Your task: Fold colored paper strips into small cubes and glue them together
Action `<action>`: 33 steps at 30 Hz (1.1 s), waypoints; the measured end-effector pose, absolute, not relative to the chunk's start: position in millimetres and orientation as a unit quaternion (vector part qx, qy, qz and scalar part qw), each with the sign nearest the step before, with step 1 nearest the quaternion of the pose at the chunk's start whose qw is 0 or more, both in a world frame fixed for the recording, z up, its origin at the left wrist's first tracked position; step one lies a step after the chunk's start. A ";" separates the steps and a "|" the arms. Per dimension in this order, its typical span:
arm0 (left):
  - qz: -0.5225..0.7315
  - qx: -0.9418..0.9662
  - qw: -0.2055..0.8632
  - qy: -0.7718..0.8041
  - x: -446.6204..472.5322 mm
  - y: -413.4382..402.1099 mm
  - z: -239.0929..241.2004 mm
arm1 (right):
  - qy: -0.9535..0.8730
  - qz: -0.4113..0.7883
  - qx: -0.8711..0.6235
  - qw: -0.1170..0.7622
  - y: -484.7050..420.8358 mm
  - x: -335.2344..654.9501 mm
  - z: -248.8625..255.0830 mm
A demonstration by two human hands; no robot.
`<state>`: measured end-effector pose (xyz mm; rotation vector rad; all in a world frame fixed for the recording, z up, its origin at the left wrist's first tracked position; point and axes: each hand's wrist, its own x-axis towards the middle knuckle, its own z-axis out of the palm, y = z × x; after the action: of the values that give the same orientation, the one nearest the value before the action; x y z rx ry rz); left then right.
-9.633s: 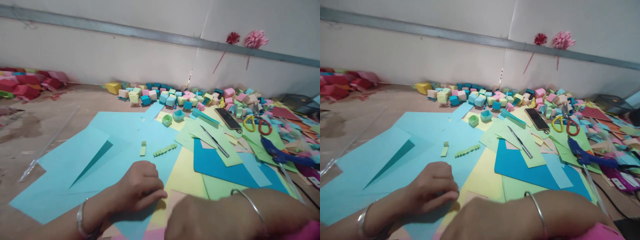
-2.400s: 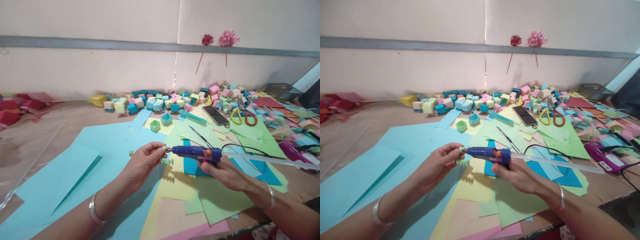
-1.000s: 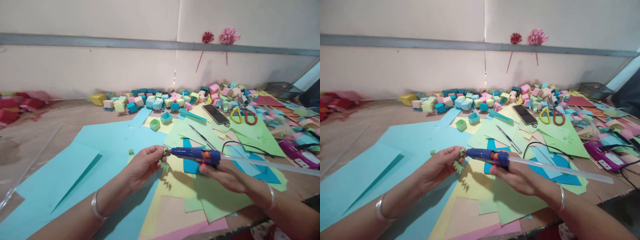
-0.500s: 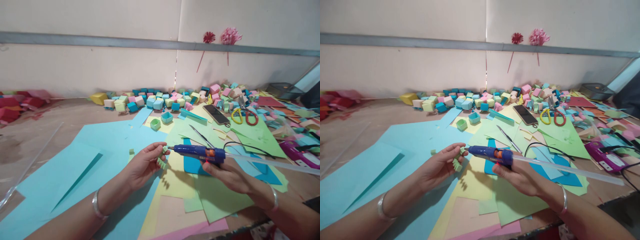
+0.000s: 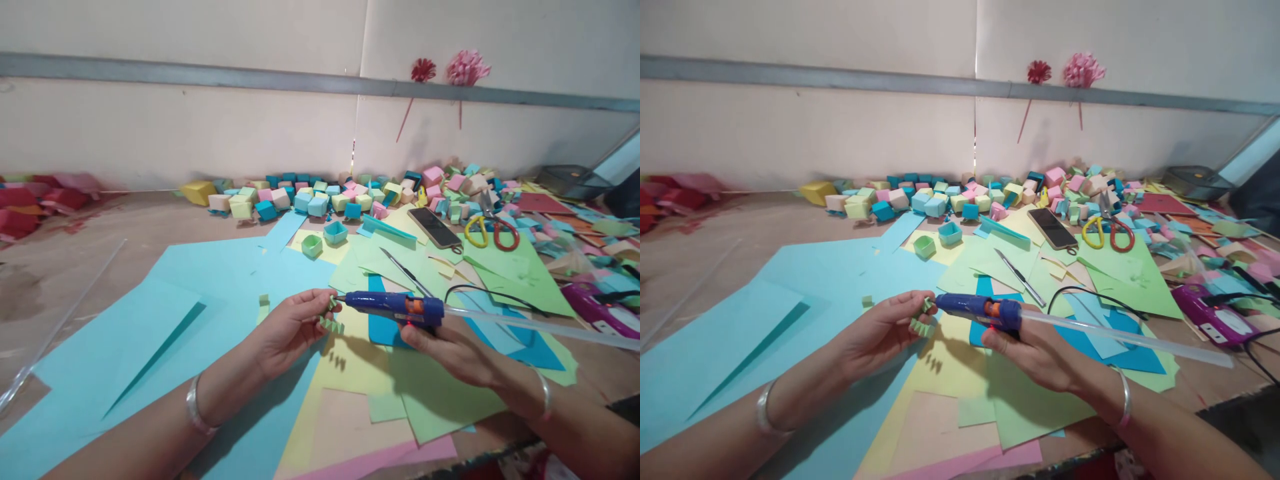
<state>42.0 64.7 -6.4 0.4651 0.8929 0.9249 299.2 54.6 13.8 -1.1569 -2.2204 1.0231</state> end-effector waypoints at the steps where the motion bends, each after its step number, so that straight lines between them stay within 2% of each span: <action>1: 0.425 0.217 0.777 0.411 41.8 64.5 -6.6 | -0.802 0.371 -0.415 0.218 54.6 298.7 14.3; 8: 0.431 0.212 0.775 0.411 41.6 64.6 -3.1 | -0.807 0.355 -0.430 0.191 53.9 299.7 15.0; 33: 0.431 0.206 0.768 0.427 43.3 64.5 0.9 | -0.811 0.357 -0.417 0.202 53.8 298.1 18.3</action>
<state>43.3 64.5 0.9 0.4480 0.9274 0.9351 298.1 53.8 18.3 -1.1643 -2.2644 0.9958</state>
